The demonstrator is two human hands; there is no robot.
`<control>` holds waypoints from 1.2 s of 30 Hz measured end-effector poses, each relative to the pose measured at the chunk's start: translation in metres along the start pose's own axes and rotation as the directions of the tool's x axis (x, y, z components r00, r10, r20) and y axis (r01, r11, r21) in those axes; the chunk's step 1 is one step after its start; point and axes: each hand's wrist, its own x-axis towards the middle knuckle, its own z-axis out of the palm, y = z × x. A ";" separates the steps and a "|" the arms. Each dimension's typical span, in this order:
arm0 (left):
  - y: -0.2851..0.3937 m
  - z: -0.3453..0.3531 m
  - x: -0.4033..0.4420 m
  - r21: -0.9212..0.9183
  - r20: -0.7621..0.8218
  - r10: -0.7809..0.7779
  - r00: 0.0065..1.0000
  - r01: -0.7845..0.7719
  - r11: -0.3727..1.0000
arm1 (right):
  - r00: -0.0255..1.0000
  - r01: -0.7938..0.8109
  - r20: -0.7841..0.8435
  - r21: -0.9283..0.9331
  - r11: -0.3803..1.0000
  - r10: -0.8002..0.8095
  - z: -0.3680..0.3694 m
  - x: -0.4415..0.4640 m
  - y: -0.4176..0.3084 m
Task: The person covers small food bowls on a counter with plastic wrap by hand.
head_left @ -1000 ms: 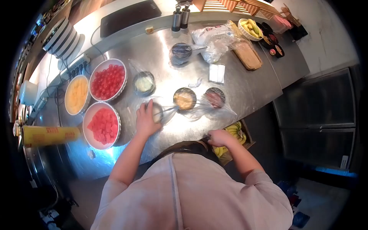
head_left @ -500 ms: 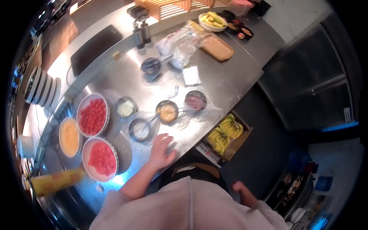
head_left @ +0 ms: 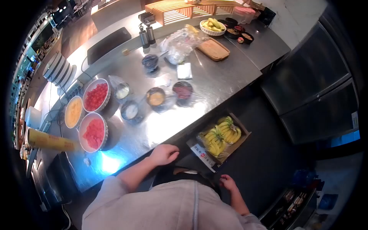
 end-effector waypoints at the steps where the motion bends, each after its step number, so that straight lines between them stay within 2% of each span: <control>1: 0.008 0.010 -0.004 0.045 0.045 -0.028 0.999 0.026 0.999 | 0.997 0.004 -0.072 0.187 0.982 0.010 -0.014 0.008 0.003; 2: 0.019 0.022 -0.009 0.061 0.034 -0.032 0.999 0.030 0.998 | 0.991 0.016 -0.131 0.375 0.927 0.036 -0.023 0.014 0.007; 3: 0.041 0.032 -0.011 0.069 0.032 -0.049 0.998 0.047 0.996 | 0.986 0.095 -0.160 0.266 0.959 -0.053 -0.037 0.012 0.015; 5: 0.074 0.055 -0.012 0.030 0.057 -0.057 0.997 0.056 0.998 | 0.979 0.135 -0.174 0.155 0.979 -0.108 -0.058 0.010 0.042; 7: 0.104 0.081 -0.009 0.024 0.081 -0.015 0.997 0.014 1.000 | 0.985 0.102 -0.159 0.241 0.965 -0.065 -0.078 -0.001 0.079; 9: 0.130 0.102 0.000 0.037 0.191 0.001 0.982 -0.009 0.999 | 0.980 -0.048 -0.185 0.112 0.993 0.068 -0.094 -0.011 0.135; 11: 0.151 0.117 0.013 -0.020 0.252 0.053 0.966 -0.050 0.999 | 0.940 -0.123 -0.273 0.295 0.948 0.207 -0.095 -0.013 0.202; 13: 0.162 0.136 0.027 -0.015 0.265 0.117 0.957 -0.117 0.993 | 0.890 -0.153 -0.301 0.512 0.845 0.343 -0.099 -0.049 0.234; 15: 0.171 0.155 0.043 -0.074 0.299 0.151 0.942 -0.135 0.988 | 0.846 -0.094 -0.336 0.669 0.737 0.414 -0.084 -0.080 0.272; 16: 0.178 0.163 0.053 -0.129 0.294 0.184 0.938 -0.151 0.980 | 0.834 -0.180 -0.264 0.701 0.690 0.485 -0.074 -0.092 0.288; 17: 0.183 0.170 0.063 -0.122 0.361 0.166 0.918 -0.130 0.984 | 0.820 -0.180 -0.262 0.726 0.664 0.508 -0.054 -0.098 0.300; 18: 0.184 0.184 0.073 -0.113 0.400 0.205 0.893 -0.174 0.978 | 0.851 -0.108 -0.149 0.889 0.445 0.504 -0.025 -0.097 0.340; 19: 0.183 0.200 0.083 -0.103 0.422 0.229 0.877 -0.205 0.973 | 0.888 -0.050 -0.052 0.977 0.207 0.457 -0.012 -0.102 0.376; 20: 0.186 0.215 0.093 -0.061 0.441 0.262 0.858 -0.263 0.963 | 0.926 -0.090 -0.015 0.962 0.259 0.377 0.001 -0.116 0.385; 21: 0.198 0.223 0.104 -0.032 0.452 0.290 0.843 -0.310 0.950 | 0.933 -0.171 0.012 0.895 0.412 0.361 0.010 -0.127 0.377; 22: 0.215 0.232 0.113 -0.075 0.440 0.292 0.849 -0.290 0.954 | 0.931 -0.243 0.011 0.765 0.597 0.365 0.016 -0.133 0.368; 24: 0.241 0.251 0.132 -0.097 0.435 0.294 0.851 -0.280 0.955 | 0.957 -0.209 -0.067 0.518 0.829 0.283 0.019 -0.141 0.357; 26: 0.270 0.275 0.148 -0.083 0.458 0.255 0.852 -0.245 0.966 | 0.969 -0.095 -0.175 0.391 0.915 0.176 -0.001 -0.137 0.352; 28: 0.293 0.304 0.160 -0.097 0.457 0.297 0.839 -0.285 0.954 | 0.959 -0.007 -0.266 0.328 0.945 0.099 -0.028 -0.132 0.354; 30: 0.309 0.337 0.172 -0.130 0.493 0.372 0.787 -0.356 0.925 | 0.946 0.017 -0.306 0.380 0.925 0.108 -0.069 -0.120 0.361; 31: 0.324 0.344 0.178 -0.124 0.491 0.368 0.789 -0.355 0.927 | 0.947 -0.011 -0.274 0.490 0.871 0.166 -0.092 -0.110 0.367; 33: 0.351 0.358 0.191 -0.110 0.548 0.369 0.751 -0.373 0.921 | 0.939 -0.171 -0.036 0.813 0.556 0.341 -0.144 -0.079 0.391; 35: 0.363 0.375 0.204 -0.132 0.518 0.404 0.754 -0.396 0.909 | 0.938 -0.117 -0.101 0.808 0.577 0.331 -0.205 -0.060 0.416; 36: 0.367 0.380 0.209 -0.118 0.508 0.393 0.766 -0.390 0.913 | 0.919 -0.091 -0.207 0.716 0.692 0.335 -0.233 -0.047 0.421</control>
